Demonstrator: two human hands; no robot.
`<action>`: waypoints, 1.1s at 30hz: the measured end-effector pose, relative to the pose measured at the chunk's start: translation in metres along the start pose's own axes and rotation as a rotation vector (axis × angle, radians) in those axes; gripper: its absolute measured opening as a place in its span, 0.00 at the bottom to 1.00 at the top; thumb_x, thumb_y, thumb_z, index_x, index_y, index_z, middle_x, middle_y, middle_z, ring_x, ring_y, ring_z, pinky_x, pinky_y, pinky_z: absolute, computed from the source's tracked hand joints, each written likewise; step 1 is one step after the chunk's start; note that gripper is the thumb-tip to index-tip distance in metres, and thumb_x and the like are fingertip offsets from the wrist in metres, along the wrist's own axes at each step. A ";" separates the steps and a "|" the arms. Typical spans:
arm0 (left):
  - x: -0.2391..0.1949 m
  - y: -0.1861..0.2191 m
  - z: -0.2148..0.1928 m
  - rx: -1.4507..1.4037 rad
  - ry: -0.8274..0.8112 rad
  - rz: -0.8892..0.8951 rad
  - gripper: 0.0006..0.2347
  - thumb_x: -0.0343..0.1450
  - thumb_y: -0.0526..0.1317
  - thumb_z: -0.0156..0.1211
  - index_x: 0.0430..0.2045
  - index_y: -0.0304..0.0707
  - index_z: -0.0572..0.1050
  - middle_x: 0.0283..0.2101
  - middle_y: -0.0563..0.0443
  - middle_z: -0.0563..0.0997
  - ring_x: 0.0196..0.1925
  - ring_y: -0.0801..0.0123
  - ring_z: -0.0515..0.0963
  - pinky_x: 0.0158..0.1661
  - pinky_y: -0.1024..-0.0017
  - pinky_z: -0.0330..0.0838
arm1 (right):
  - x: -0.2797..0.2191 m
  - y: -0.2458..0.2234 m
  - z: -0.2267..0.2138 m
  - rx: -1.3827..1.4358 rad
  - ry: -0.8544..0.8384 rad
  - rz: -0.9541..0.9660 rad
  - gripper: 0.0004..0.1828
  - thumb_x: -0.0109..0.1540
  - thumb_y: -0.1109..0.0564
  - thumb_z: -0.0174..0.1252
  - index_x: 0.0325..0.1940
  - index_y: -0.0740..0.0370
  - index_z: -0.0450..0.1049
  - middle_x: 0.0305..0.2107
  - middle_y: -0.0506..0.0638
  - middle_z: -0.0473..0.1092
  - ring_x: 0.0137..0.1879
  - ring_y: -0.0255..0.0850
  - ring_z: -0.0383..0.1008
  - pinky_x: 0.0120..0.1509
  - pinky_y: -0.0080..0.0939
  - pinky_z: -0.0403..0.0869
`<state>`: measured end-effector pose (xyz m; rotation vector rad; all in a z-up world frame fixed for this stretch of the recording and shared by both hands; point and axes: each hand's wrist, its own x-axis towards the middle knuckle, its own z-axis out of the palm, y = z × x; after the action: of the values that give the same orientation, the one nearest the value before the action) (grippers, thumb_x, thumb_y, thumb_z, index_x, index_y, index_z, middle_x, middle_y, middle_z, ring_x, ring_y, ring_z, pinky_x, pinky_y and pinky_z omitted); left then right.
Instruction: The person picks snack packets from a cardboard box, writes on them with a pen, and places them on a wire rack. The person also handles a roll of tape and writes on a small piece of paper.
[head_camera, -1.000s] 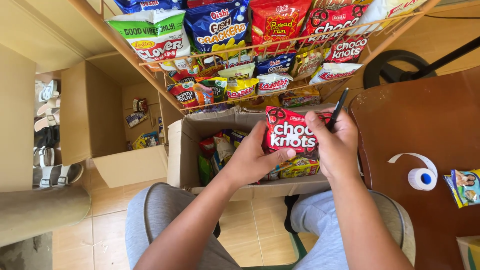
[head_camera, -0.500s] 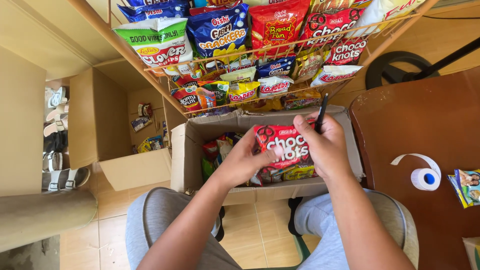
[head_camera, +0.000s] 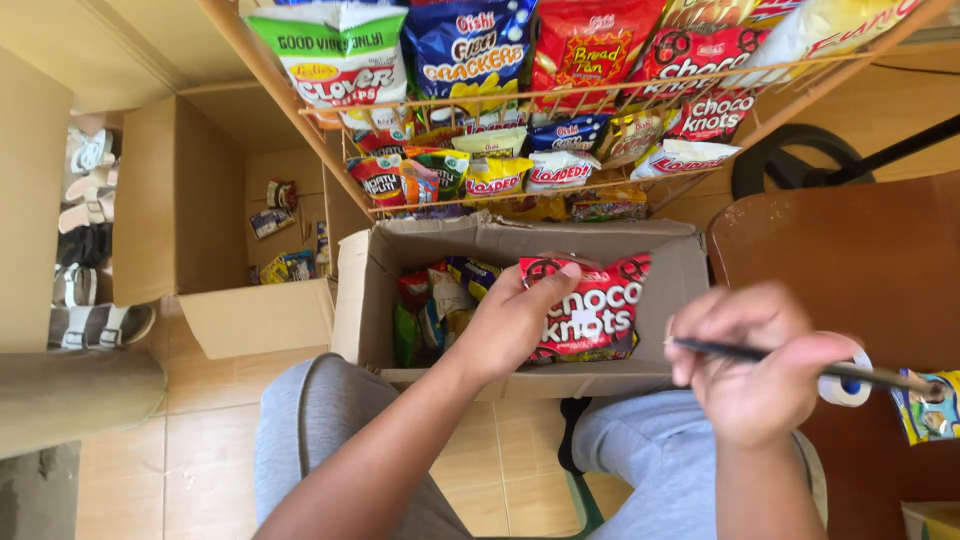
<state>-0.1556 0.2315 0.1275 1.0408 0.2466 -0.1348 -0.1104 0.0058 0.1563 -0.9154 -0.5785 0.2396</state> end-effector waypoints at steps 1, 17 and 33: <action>-0.004 0.002 0.004 -0.004 -0.057 0.017 0.14 0.78 0.42 0.52 0.46 0.27 0.79 0.38 0.50 0.84 0.38 0.74 0.82 0.42 0.70 0.78 | -0.009 0.001 0.004 -0.167 -0.032 0.017 0.33 0.74 0.30 0.48 0.46 0.67 0.68 0.30 0.62 0.72 0.28 0.41 0.71 0.32 0.35 0.70; -0.035 0.031 0.027 0.308 0.025 0.250 0.11 0.75 0.42 0.60 0.34 0.30 0.81 0.25 0.58 0.80 0.29 0.83 0.74 0.30 0.76 0.72 | 0.008 0.006 0.063 -0.781 -0.173 -0.362 0.15 0.61 0.72 0.60 0.38 0.62 0.59 0.23 0.53 0.69 0.24 0.36 0.65 0.30 0.41 0.67; -0.037 0.039 0.025 0.532 0.153 0.307 0.13 0.76 0.44 0.59 0.27 0.31 0.79 0.15 0.49 0.75 0.18 0.78 0.69 0.22 0.70 0.68 | 0.013 0.014 0.054 -0.808 -0.219 -0.308 0.14 0.61 0.73 0.59 0.35 0.64 0.60 0.22 0.54 0.68 0.24 0.37 0.64 0.30 0.41 0.68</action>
<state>-0.1793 0.2294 0.1817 1.6081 0.1886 0.1684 -0.1297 0.0560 0.1750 -1.5660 -1.0425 -0.1992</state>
